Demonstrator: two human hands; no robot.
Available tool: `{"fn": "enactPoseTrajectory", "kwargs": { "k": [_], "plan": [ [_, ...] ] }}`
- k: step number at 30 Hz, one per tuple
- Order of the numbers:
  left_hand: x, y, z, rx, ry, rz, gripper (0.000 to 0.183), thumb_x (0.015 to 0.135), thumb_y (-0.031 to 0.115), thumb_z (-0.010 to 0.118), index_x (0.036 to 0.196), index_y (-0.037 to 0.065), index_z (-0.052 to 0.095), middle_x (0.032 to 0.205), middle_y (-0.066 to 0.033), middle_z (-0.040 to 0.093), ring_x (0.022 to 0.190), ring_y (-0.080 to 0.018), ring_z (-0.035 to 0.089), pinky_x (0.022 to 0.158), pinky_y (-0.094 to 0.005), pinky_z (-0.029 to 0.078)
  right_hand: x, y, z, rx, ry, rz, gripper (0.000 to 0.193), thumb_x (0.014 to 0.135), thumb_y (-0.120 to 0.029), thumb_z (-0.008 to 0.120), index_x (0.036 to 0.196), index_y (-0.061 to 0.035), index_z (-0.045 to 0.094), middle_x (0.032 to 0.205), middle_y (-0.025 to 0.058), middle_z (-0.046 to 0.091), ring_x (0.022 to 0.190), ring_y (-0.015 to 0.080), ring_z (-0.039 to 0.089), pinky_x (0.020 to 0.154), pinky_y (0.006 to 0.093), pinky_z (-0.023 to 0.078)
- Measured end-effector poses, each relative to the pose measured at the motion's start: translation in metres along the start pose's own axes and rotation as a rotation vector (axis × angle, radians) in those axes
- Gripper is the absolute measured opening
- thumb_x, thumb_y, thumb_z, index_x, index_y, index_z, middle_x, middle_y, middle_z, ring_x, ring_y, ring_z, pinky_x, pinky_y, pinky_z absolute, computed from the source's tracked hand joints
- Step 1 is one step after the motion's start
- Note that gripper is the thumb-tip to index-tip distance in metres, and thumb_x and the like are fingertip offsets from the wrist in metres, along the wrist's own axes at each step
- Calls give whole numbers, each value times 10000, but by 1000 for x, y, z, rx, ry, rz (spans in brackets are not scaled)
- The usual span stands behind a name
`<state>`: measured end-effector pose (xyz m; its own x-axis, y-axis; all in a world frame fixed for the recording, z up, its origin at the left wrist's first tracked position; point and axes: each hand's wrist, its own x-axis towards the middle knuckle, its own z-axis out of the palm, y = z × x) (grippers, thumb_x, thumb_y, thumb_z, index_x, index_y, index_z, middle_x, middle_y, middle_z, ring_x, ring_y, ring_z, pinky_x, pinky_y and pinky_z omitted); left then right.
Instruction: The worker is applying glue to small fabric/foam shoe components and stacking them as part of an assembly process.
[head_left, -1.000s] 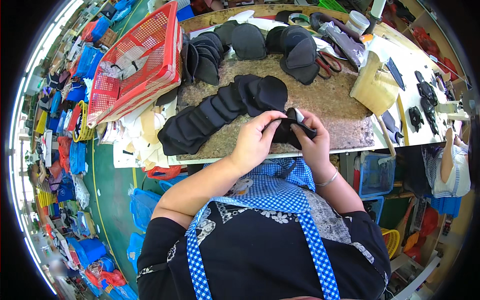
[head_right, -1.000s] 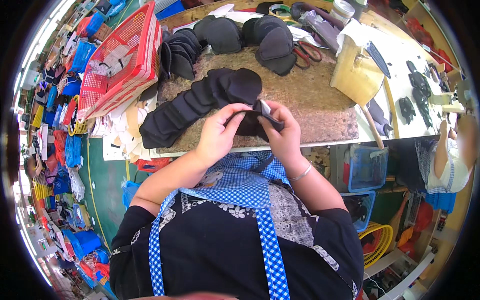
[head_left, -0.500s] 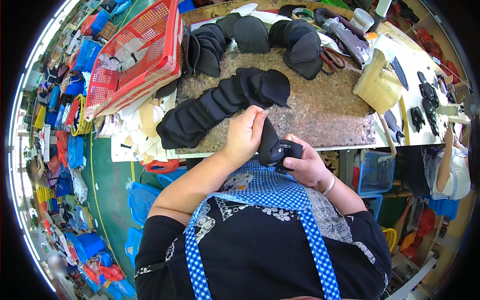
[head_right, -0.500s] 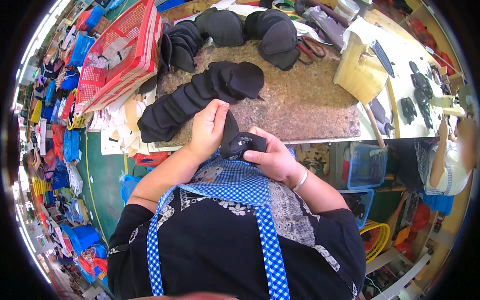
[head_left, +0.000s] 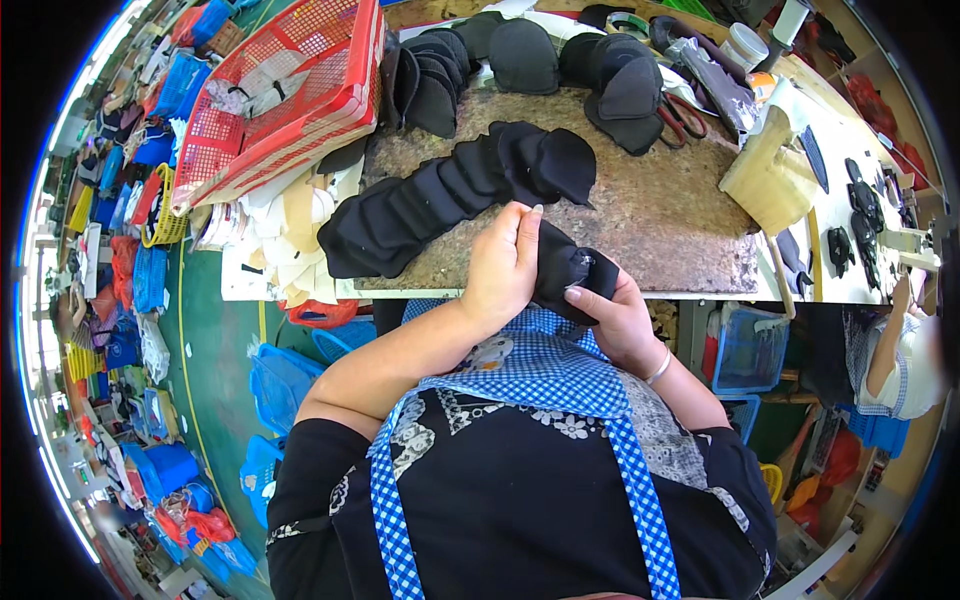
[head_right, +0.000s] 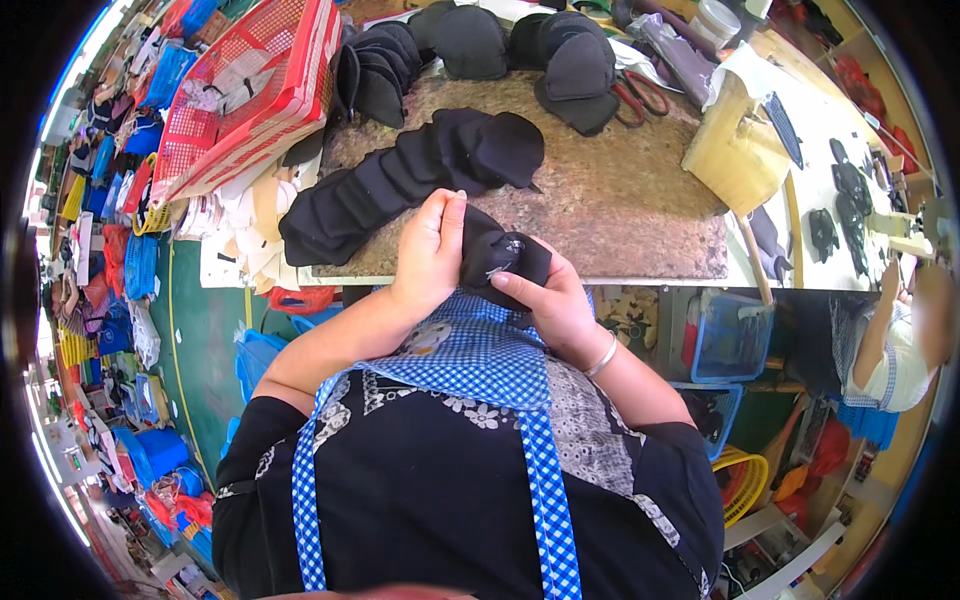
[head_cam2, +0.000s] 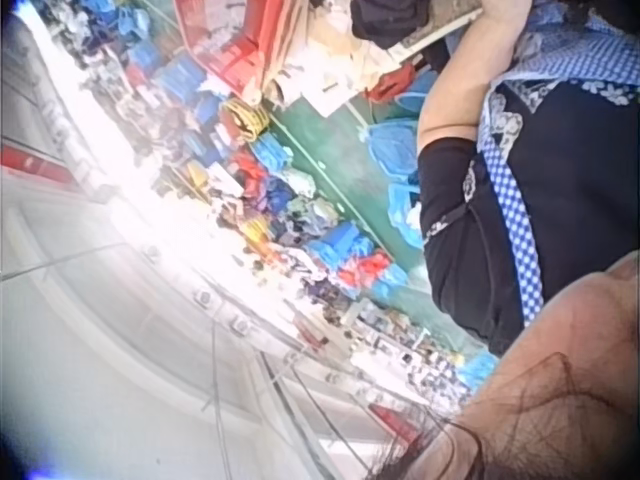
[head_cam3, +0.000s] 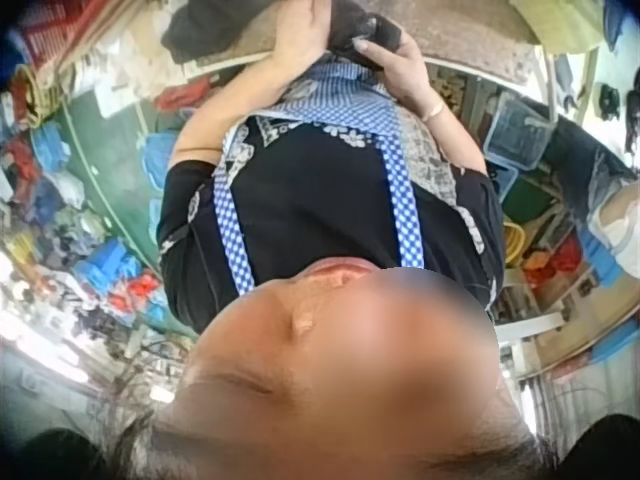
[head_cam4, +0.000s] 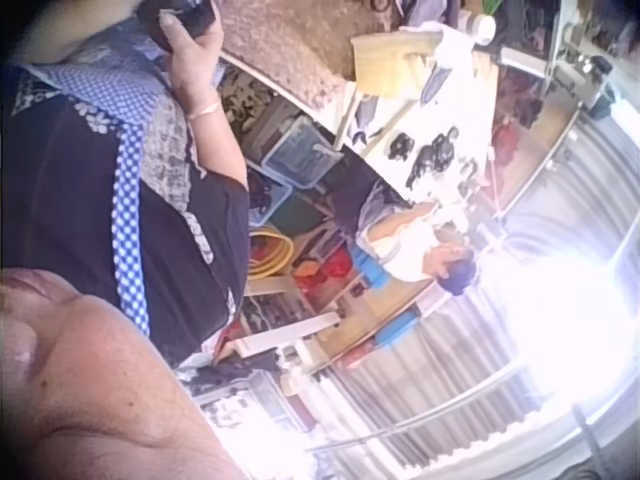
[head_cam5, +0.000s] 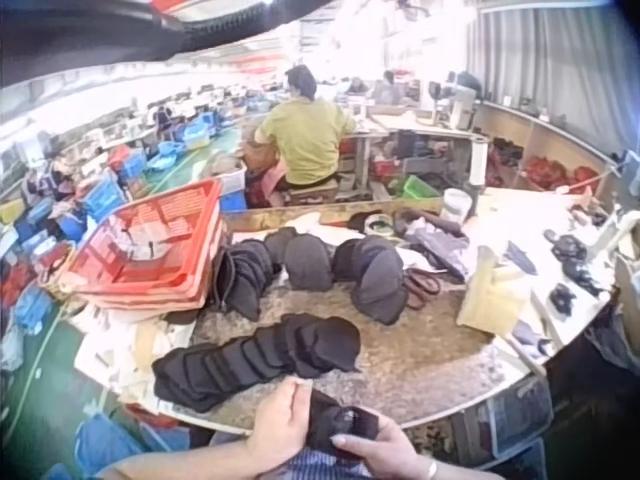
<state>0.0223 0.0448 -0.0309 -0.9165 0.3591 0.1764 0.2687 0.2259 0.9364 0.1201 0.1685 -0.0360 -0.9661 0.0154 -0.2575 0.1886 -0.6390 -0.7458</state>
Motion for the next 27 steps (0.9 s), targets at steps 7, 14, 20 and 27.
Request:
{"fn": "enactPoseTrajectory", "kwargs": {
  "k": [7, 14, 20, 27],
  "plan": [
    [8, -12, 2, 59, -113, 4, 224, 887, 214, 489, 785, 17, 520, 667, -203, 547, 638, -373, 555, 555, -388, 424, 2, 10, 0, 277, -241, 236, 411, 844, -107, 550, 1218, 5, 423, 1129, 75, 528, 1052, 160, 494, 942, 316, 368],
    [8, 3, -7, 74, -40, -64, 229, 891, 217, 485, 775, 21, 517, 622, -188, 528, 582, -352, 537, 533, -386, 415, 2, 2, 4, 116, -309, 82, 710, 723, -211, 696, 1294, 4, 332, 1197, 91, 484, 1116, 172, 456, 968, 304, 333],
    [14, -4, -1, 113, -118, 68, 253, 890, 241, 476, 768, 23, 517, 661, -195, 547, 624, -377, 547, 553, -414, 415, -6, -12, 4, 54, -437, 298, 948, 582, -284, 777, 1328, 14, 274, 1251, 92, 441, 1162, 192, 417, 1005, 315, 278],
    [7, -3, -4, 181, -42, 163, 192, 885, 220, 497, 809, 45, 517, 655, -180, 545, 624, -361, 556, 531, -393, 426, 1, -17, 10, -143, -507, 131, 743, 672, -302, 734, 1251, 18, 397, 1164, 78, 502, 1093, 159, 454, 965, 303, 321]
  ]
}}
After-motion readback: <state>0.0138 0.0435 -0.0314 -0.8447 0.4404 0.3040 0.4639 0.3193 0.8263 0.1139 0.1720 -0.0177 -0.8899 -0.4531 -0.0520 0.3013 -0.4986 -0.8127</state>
